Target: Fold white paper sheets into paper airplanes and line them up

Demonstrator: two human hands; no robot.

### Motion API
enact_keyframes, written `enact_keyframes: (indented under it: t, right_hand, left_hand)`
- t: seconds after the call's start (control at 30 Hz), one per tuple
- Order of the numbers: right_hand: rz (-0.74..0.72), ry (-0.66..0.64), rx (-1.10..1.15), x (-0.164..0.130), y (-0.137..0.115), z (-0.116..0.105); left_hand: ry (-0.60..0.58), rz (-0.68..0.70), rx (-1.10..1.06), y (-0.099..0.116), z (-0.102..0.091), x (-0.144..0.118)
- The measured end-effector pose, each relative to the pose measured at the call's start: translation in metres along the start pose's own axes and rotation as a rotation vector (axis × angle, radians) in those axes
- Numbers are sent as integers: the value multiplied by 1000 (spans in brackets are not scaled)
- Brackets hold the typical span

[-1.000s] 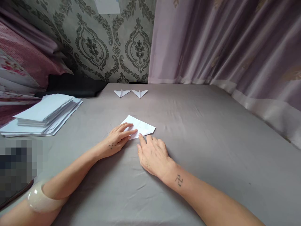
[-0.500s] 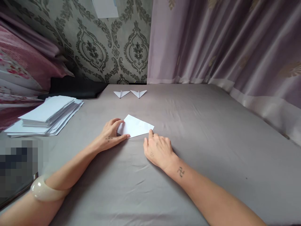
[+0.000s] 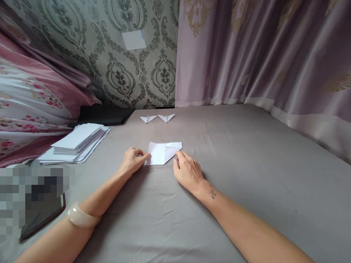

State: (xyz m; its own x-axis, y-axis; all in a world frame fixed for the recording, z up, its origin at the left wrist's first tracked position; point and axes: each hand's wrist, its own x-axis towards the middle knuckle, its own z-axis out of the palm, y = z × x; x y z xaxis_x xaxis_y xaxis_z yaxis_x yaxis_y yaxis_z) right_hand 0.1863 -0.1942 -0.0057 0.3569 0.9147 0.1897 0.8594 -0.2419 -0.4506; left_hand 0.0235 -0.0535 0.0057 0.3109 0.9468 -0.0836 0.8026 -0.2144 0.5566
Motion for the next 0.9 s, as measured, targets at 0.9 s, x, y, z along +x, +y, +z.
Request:
enact_keyframes:
  t: [0.9]
  right_hand:
    - [-248, -193, -138, 21, 11, -8]
  left_hand:
    - [-165, 437, 82, 1, -7, -48]
